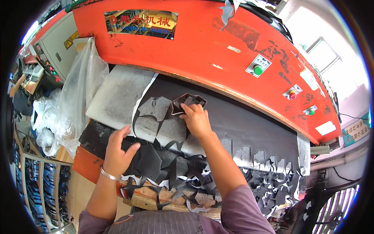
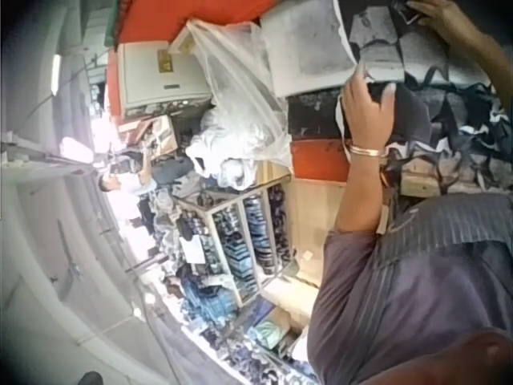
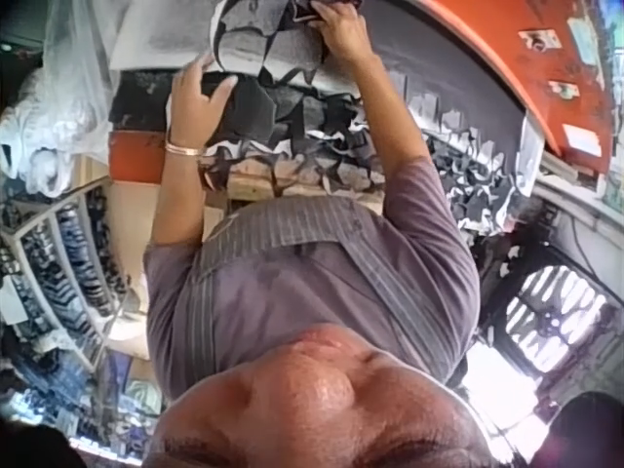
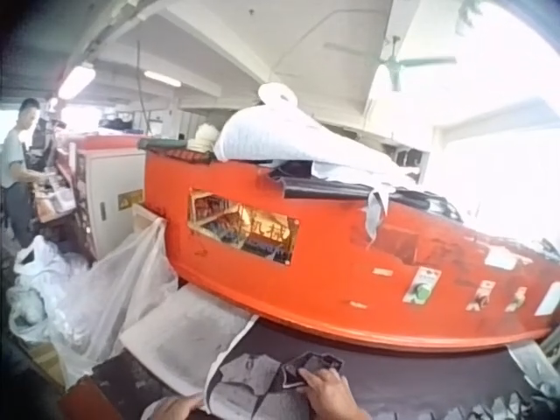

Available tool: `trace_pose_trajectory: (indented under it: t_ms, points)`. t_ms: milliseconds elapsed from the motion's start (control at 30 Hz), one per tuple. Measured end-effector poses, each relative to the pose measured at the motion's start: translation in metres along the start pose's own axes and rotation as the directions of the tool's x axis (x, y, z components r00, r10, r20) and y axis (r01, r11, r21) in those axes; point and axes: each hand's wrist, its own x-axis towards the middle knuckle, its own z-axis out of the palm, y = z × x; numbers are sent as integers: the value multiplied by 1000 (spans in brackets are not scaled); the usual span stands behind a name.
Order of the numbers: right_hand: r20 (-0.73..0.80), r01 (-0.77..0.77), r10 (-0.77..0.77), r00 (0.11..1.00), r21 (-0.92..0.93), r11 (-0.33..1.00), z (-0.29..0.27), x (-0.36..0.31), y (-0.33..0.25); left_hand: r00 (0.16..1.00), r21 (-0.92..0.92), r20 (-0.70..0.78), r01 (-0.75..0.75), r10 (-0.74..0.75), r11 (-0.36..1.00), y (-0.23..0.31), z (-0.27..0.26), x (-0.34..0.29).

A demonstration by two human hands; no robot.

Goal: Using a hydraulic clicker press and metal dies to cut shoe components from a sheet of leather.

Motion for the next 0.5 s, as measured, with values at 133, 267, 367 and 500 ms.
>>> trace_pose_trajectory:
  t_ms: [133, 267, 367, 500]
  points:
    - [-33, 18, -22, 999, -99, 995, 19, 10, -5, 988, -121, 145, 74, -56, 990, -20, 42, 50]
    - [-328, -53, -13, 945, -192, 980, 20, -4, -12, 959, -48, 263, 124, -107, 991, -42, 111, 86]
    - [-151, -208, 190, 970, -106, 972, 22, -20, 6, 964, 45, 260, 42, -53, 998, -51, 134, 95]
    - [-221, -187, 161, 962, -102, 977, 28, -18, 16, 967, 13, 252, -32, 28, 999, -60, 141, 102]
